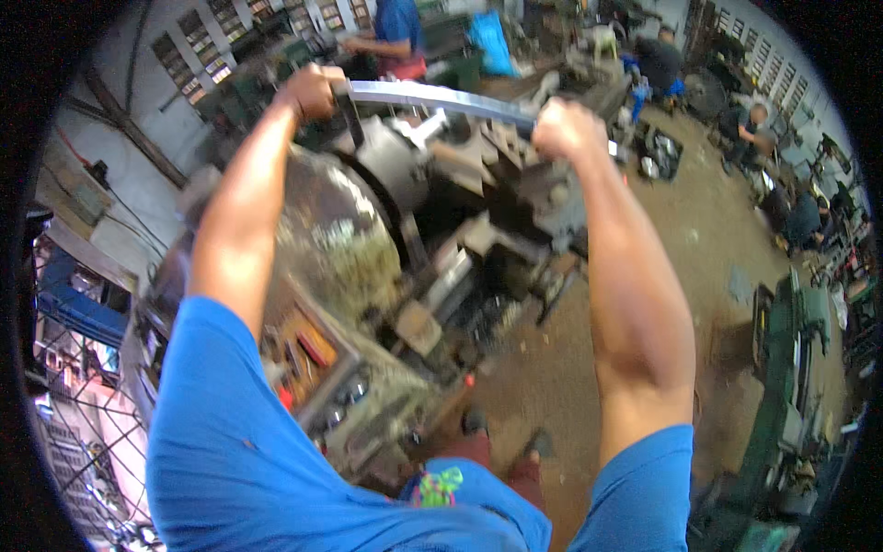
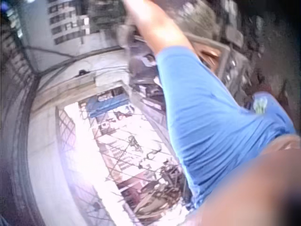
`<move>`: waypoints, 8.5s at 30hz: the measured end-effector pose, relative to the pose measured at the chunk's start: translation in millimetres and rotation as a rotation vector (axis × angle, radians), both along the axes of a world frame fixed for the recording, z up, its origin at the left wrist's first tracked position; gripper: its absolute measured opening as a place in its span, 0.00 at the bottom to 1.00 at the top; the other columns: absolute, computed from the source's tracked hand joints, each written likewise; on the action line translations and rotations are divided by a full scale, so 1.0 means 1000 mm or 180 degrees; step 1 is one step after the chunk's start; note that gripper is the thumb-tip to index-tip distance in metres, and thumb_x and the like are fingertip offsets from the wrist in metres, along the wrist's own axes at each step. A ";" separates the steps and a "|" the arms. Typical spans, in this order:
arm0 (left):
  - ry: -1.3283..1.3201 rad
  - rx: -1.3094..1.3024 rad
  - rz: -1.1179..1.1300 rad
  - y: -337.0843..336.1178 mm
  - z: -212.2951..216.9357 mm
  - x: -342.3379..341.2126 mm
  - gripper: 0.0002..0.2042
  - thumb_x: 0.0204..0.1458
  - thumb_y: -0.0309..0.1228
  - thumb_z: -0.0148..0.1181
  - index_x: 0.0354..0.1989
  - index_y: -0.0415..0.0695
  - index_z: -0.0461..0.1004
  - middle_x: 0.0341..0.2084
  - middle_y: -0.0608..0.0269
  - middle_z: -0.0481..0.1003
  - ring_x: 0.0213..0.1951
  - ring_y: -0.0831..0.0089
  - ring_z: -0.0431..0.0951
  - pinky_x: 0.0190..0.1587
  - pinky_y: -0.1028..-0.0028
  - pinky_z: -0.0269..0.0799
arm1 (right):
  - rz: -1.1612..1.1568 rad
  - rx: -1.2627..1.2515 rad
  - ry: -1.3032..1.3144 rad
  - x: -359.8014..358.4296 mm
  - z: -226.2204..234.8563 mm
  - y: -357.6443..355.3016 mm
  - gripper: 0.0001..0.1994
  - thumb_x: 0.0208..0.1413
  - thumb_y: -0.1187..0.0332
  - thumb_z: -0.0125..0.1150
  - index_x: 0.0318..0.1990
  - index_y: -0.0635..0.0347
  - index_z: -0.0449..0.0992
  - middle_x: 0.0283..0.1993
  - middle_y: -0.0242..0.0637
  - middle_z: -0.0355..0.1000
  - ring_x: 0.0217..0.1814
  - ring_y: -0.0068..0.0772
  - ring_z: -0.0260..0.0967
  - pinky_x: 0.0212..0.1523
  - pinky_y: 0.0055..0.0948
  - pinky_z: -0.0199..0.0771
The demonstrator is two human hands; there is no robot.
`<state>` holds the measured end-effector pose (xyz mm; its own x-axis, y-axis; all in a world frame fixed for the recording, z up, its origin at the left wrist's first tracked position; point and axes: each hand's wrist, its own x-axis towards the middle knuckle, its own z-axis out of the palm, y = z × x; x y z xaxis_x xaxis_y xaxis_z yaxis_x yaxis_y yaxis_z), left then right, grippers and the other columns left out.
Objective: The person uses a rubber mallet to tap a metal shaft mounted in a lathe chuck, repeatedly rotating the chuck by hand to check alignment. The person then uses a long metal bar to tighten the chuck jaws around the shaft.
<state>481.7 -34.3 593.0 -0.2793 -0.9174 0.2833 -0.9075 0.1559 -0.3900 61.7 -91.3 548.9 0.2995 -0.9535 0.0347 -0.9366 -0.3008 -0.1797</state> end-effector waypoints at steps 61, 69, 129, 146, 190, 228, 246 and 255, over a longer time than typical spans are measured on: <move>0.1745 -0.0661 0.1462 0.027 -0.002 -0.087 0.13 0.50 0.32 0.66 0.41 0.38 0.76 0.28 0.48 0.77 0.34 0.52 0.80 0.39 0.59 0.73 | -0.0554 -0.0537 -0.1563 -0.416 -0.171 -0.147 0.17 0.44 0.71 0.70 0.17 0.71 0.65 0.14 0.43 0.59 0.19 0.35 0.54 0.25 0.46 0.59; 0.1381 -0.0025 0.1980 0.024 -0.012 -0.130 0.12 0.53 0.30 0.60 0.45 0.43 0.77 0.39 0.45 0.80 0.44 0.47 0.81 0.47 0.54 0.77 | -0.0226 -0.0548 -0.0969 -0.357 -0.124 -0.168 0.14 0.45 0.69 0.70 0.21 0.69 0.71 0.18 0.54 0.64 0.20 0.46 0.63 0.28 0.47 0.65; 0.0655 -0.1405 0.3599 0.025 -0.033 -0.118 0.09 0.45 0.32 0.58 0.31 0.44 0.83 0.31 0.48 0.83 0.36 0.50 0.85 0.42 0.56 0.82 | 0.4365 -0.0860 0.0327 0.271 0.082 -0.326 0.20 0.43 0.53 0.71 0.37 0.62 0.85 0.34 0.52 0.81 0.37 0.50 0.81 0.44 0.42 0.79; -0.0209 -0.1055 0.3765 0.016 -0.023 -0.063 0.18 0.34 0.46 0.68 0.33 0.50 0.84 0.31 0.48 0.82 0.36 0.49 0.83 0.40 0.56 0.79 | 0.3889 -0.1664 -0.0084 0.250 0.035 -0.341 0.21 0.55 0.60 0.54 0.50 0.62 0.81 0.52 0.58 0.77 0.54 0.54 0.78 0.57 0.45 0.77; 0.1910 -0.0744 0.2378 0.020 0.000 -0.029 0.17 0.49 0.42 0.65 0.39 0.40 0.76 0.30 0.43 0.79 0.36 0.50 0.81 0.41 0.58 0.74 | 0.2054 -0.2219 -0.0447 -0.024 0.073 -0.480 0.10 0.52 0.60 0.61 0.28 0.56 0.76 0.29 0.52 0.75 0.35 0.61 0.74 0.33 0.50 0.71; 0.0326 -0.1021 0.1216 0.059 -0.069 -0.178 0.08 0.43 0.37 0.67 0.28 0.54 0.74 0.24 0.66 0.77 0.26 0.60 0.79 0.28 0.61 0.75 | 0.2455 -0.1512 -0.0688 -0.009 0.030 -0.463 0.10 0.46 0.62 0.67 0.28 0.58 0.77 0.26 0.51 0.73 0.32 0.59 0.74 0.34 0.46 0.71; 0.1724 -0.1086 0.2868 -0.004 -0.026 -0.053 0.12 0.46 0.41 0.67 0.35 0.48 0.79 0.33 0.47 0.82 0.42 0.47 0.82 0.45 0.53 0.78 | 0.1826 -0.1575 -0.0585 -0.048 0.029 -0.357 0.07 0.43 0.65 0.59 0.24 0.55 0.81 0.27 0.53 0.76 0.32 0.61 0.75 0.34 0.50 0.75; 0.2063 -0.0871 0.2473 -0.005 -0.023 -0.024 0.11 0.45 0.38 0.65 0.35 0.48 0.79 0.34 0.48 0.82 0.42 0.47 0.82 0.44 0.53 0.77 | 0.1435 -0.1296 -0.0586 -0.022 0.010 -0.300 0.08 0.40 0.63 0.63 0.26 0.54 0.82 0.28 0.50 0.76 0.32 0.59 0.75 0.34 0.46 0.75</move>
<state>457.7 -39.5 570.3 0.6389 -0.6614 0.3930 -0.7679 -0.5797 0.2726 39.2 -391.5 559.2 0.6231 -0.6346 0.4572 -0.6667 -0.7366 -0.1138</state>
